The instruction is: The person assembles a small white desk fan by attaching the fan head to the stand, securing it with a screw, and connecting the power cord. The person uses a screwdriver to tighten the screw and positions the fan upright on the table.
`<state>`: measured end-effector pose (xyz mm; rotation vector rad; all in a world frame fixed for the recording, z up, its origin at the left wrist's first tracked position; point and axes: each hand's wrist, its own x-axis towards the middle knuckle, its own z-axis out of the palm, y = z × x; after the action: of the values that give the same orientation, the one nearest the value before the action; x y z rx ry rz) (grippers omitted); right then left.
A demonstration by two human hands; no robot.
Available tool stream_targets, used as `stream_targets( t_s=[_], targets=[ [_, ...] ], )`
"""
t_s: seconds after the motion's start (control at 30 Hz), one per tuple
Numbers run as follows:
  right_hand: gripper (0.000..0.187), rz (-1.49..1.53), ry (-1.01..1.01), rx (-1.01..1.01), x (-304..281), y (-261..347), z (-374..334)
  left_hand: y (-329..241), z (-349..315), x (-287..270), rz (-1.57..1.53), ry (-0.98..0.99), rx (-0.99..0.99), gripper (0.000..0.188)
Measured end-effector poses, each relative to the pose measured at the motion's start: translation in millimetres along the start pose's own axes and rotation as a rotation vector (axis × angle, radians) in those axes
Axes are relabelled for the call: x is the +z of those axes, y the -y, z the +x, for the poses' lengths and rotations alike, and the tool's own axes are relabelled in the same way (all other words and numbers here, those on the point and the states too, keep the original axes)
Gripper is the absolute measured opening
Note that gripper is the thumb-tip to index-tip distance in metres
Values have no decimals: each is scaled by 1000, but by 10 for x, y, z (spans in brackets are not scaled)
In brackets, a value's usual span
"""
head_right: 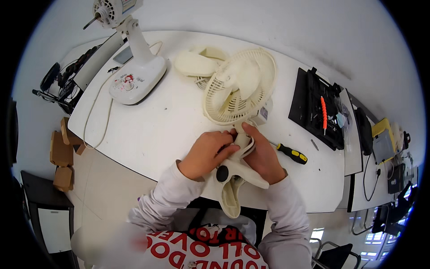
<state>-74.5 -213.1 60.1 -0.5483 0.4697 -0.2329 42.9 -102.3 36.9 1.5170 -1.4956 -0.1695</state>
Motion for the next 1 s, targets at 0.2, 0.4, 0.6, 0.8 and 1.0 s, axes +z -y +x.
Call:
stream_targets(
  t_s=[0.2,0.4,0.6,0.8,1.0],
  targets=[
    [24,-152,-21,-153,-79,-72,-60,-46,-35,45,77,-75,49,19],
    [23,-400,-12,-334,-112,-65,-130,-57,-31,32,156,-8,94,19],
    [38,-587,92,-432,-42,92,-186,-210,16,-83,149,-6,97,16],
    [29,-690,146,-516,80,298,-168,-140,-42,-188,-140,-66,-26,20],
    [34,-785,77,-564,71,353,-109,-59,-132,-242,-194,10,-82,43]
  ],
)
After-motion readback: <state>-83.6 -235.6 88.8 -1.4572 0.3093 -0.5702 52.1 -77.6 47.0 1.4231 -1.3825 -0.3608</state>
